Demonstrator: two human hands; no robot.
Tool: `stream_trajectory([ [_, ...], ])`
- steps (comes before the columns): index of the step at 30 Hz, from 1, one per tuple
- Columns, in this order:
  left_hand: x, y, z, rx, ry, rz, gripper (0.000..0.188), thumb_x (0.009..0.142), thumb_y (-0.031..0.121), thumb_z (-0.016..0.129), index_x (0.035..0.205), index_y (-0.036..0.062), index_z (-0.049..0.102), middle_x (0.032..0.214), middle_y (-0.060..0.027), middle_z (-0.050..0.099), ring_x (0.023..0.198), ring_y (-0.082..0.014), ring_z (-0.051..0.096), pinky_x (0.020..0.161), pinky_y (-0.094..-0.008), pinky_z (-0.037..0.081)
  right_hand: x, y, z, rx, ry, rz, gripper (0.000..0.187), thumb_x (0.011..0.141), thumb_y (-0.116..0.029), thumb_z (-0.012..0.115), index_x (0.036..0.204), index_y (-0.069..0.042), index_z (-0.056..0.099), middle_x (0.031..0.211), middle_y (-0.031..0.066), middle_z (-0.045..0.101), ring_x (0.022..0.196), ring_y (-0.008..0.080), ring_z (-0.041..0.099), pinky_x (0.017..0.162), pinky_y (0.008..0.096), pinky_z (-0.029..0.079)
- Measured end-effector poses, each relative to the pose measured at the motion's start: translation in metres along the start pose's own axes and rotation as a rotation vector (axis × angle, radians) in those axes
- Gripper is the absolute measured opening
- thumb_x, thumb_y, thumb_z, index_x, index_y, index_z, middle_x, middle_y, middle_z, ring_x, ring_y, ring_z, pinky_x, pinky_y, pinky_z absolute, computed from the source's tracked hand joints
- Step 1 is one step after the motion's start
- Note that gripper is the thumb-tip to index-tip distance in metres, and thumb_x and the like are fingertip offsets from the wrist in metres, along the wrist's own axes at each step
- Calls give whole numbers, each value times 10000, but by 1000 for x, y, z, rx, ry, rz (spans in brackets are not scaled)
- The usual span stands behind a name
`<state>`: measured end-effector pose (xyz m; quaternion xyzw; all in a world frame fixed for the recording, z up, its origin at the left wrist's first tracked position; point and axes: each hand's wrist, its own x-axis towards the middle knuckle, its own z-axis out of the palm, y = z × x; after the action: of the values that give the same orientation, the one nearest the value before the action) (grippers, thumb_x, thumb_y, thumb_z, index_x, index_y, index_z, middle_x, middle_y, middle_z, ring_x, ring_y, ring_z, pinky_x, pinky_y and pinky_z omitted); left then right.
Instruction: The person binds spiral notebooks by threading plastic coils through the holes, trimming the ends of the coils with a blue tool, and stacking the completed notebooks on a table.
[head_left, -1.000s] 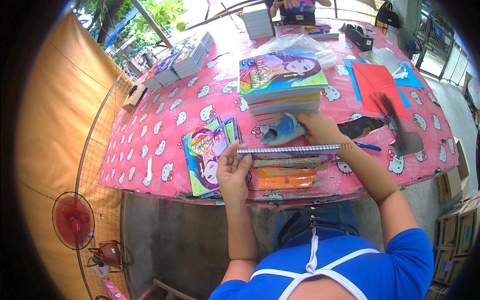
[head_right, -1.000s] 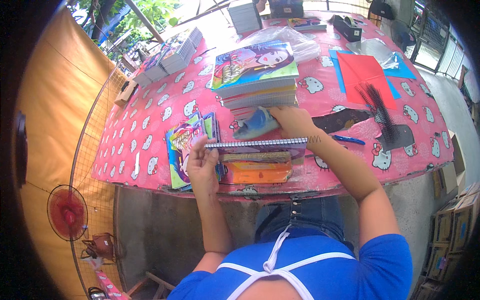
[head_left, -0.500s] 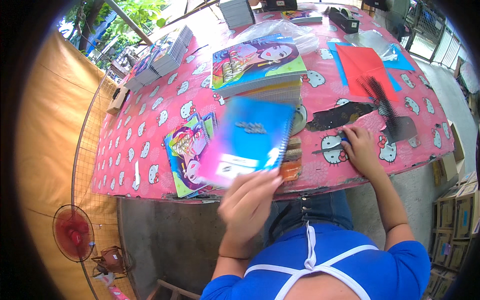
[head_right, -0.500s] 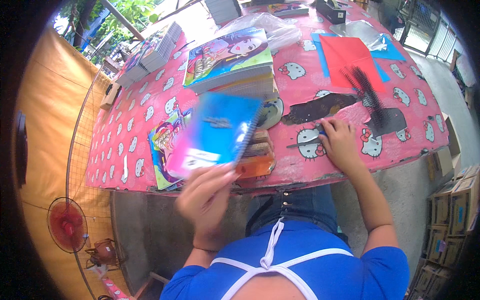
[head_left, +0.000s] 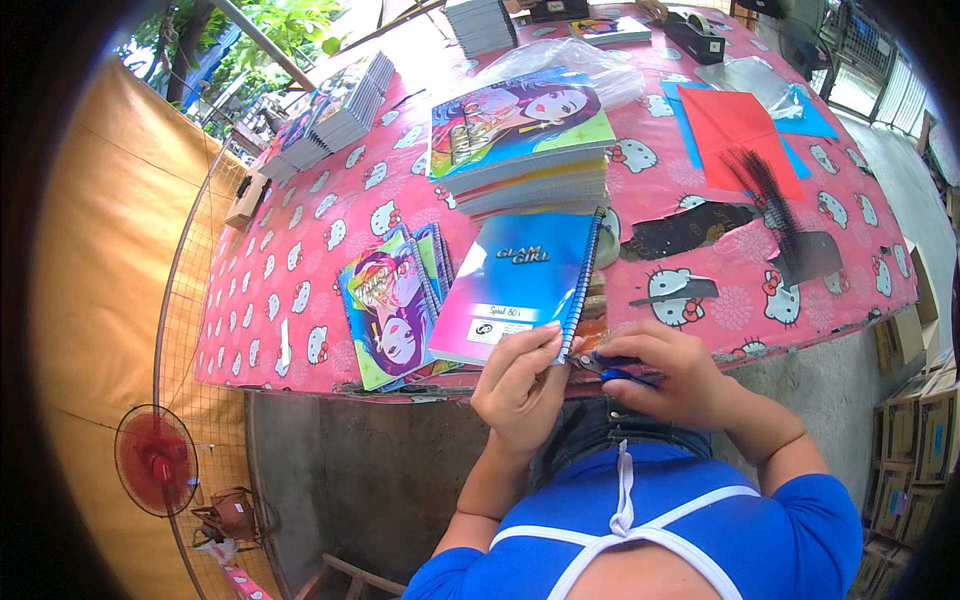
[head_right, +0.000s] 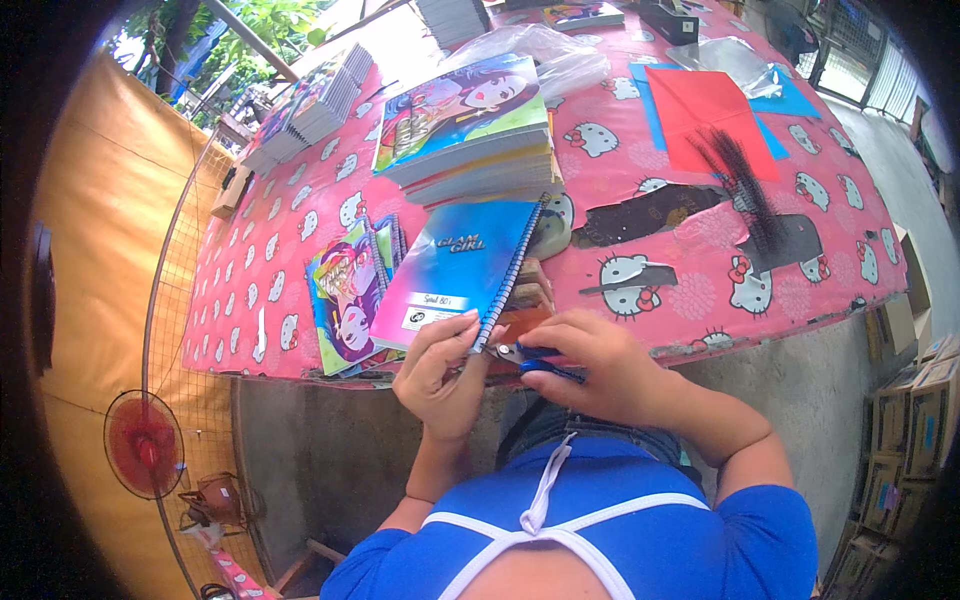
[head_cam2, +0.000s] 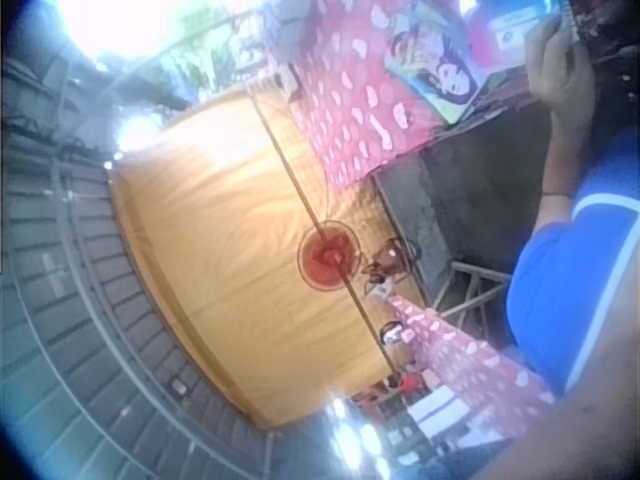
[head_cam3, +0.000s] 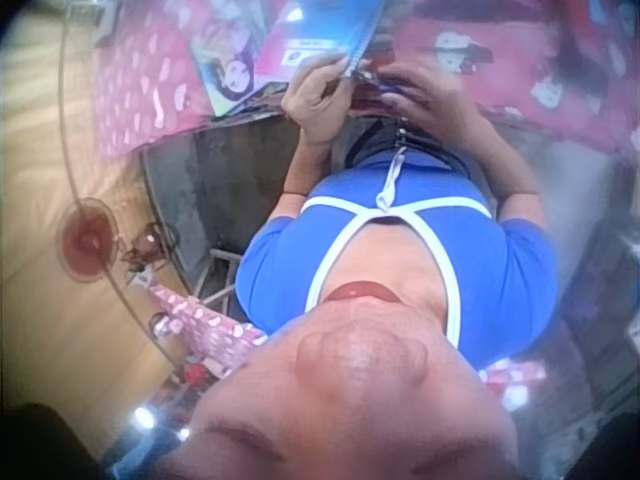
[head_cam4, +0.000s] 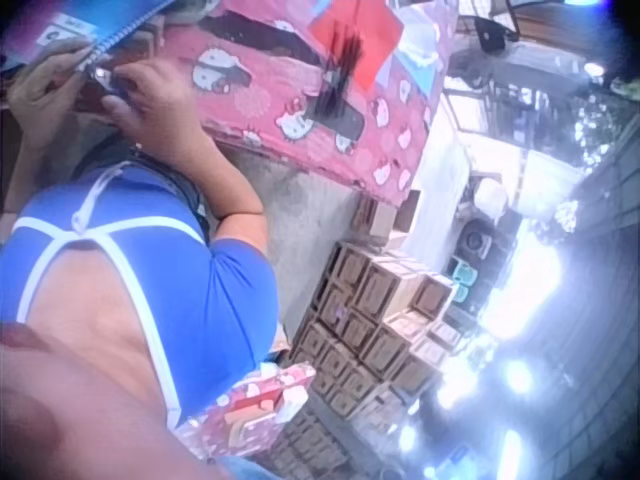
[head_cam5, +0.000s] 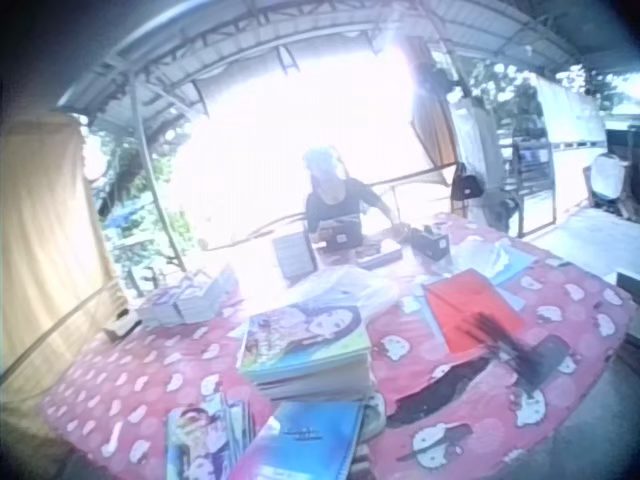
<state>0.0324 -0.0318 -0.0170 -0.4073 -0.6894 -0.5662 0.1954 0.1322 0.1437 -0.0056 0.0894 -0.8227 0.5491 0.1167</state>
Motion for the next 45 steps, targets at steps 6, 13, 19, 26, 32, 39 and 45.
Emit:
stream_trajectory([
  [6, 9, -6, -9, 84, -22, 143, 191, 726, -134, 739, 784, -29, 589, 917, -152, 691, 845, -187, 676, 746, -303, 569, 9, 18, -1, 1054, -254, 473, 319, 926, -169, 652, 1165, 39, 614, 1003, 126, 698, 873, 172, 675, 761, 287, 533],
  [13, 44, -63, -103, -64, 1100, -56, 280, 850, 50, 731, 860, 35, 452, 1021, -151, 624, 847, -163, 613, 728, -286, 507, 4, 75, -66, -478, 556, 191, 361, 813, -149, 712, 1126, 9, 629, 1048, 142, 653, 1008, 282, 623, 892, 376, 474],
  [19, -36, -154, -168, 516, 866, -695, 229, 819, 92, 769, 908, -2, 579, 961, -81, 592, 837, -159, 546, 800, -327, 462, -19, 126, -77, -1073, 415, 209, 343, 782, -173, 717, 1057, 10, 626, 1105, 162, 608, 1055, 353, 566, 925, 460, 423],
  [26, 16, -111, -144, 360, 821, -395, 266, 860, 83, 716, 1062, -10, 571, 1150, -107, 584, 1070, -203, 550, 970, -351, 422, 108, 26, -68, -984, 431, -413, 384, 770, -232, 734, 1103, -75, 627, 1134, 127, 591, 1062, 302, 556, 937, 452, 388],
  [32, 54, -71, -91, -879, 366, -606, 422, 963, 280, 597, 1247, -5, 470, 1279, -139, 522, 1123, -291, 577, 1028, -462, 448, 192, 42, -39, -1175, 336, -439, 311, 774, -169, 681, 1075, -107, 635, 1093, 47, 626, 1023, 242, 568, 892, 425, 403],
  [39, 51, -73, -64, -808, 131, -864, 313, 930, 140, 630, 1195, -5, 548, 1149, -159, 629, 1041, -256, 633, 918, -406, 513, 73, 10, -4, -850, 32, -678, 367, 751, -186, 678, 1103, -88, 644, 1170, 47, 607, 1115, 227, 555, 987, 429, 396],
  [45, 40, -22, -62, -790, -51, -223, 289, 862, 10, 679, 1134, -4, 584, 985, -167, 701, 980, -284, 680, 925, -403, 507, 19, 37, -20, -178, 409, 15, 359, 745, -118, 771, 1059, -5, 638, 1070, 124, 645, 991, 242, 623, 878, 395, 485],
])
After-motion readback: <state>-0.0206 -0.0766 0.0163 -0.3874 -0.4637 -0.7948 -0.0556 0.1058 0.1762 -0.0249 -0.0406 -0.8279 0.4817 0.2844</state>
